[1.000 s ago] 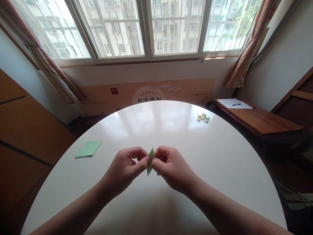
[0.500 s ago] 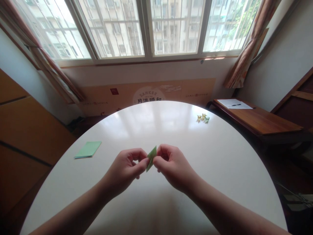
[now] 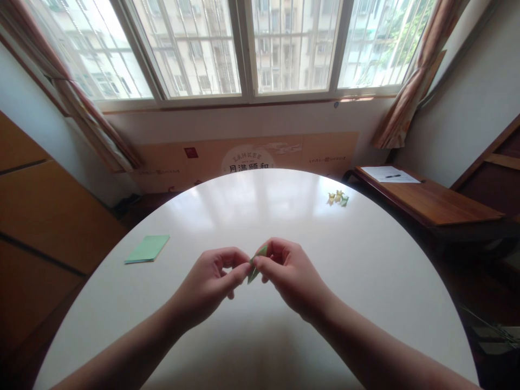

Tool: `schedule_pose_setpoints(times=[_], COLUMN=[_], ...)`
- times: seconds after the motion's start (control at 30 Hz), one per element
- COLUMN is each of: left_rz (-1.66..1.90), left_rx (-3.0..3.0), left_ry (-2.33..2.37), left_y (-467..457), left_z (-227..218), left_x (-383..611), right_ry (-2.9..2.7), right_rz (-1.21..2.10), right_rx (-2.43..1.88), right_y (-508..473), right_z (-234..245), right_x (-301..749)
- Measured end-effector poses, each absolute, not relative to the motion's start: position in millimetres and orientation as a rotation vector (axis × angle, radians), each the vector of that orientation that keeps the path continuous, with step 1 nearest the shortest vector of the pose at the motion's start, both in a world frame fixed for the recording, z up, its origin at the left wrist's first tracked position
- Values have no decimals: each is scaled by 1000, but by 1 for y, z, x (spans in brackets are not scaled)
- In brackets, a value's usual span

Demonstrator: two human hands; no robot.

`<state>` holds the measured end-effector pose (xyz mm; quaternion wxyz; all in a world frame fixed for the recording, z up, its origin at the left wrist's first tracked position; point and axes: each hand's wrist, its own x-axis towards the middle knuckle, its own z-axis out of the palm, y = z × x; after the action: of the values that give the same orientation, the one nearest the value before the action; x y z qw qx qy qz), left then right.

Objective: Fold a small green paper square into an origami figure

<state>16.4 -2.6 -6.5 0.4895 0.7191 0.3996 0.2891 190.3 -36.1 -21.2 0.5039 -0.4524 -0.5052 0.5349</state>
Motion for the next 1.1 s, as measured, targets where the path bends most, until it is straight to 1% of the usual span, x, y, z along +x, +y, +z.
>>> schedule_pose_setpoints(times=[0.13, 0.37, 0.8, 1.1], left_rz=[697, 706, 681, 784], left_rx=[1562, 1524, 1700, 1728], left_ry=[931, 937, 956, 974], left_y=[1, 2, 1, -2], left_z=[-8, -7, -7, -5], left_x=[16, 16, 14, 14], right_ry=[-1184, -1192, -1221, -1189], right_rz=[1302, 1284, 1252, 1315], right_rx=[-1079, -1090, -1104, -1086], right_y=[-36, -37, -36, -35], right_z=[-19, -21, -21, -21], right_x=[190, 190, 191, 191])
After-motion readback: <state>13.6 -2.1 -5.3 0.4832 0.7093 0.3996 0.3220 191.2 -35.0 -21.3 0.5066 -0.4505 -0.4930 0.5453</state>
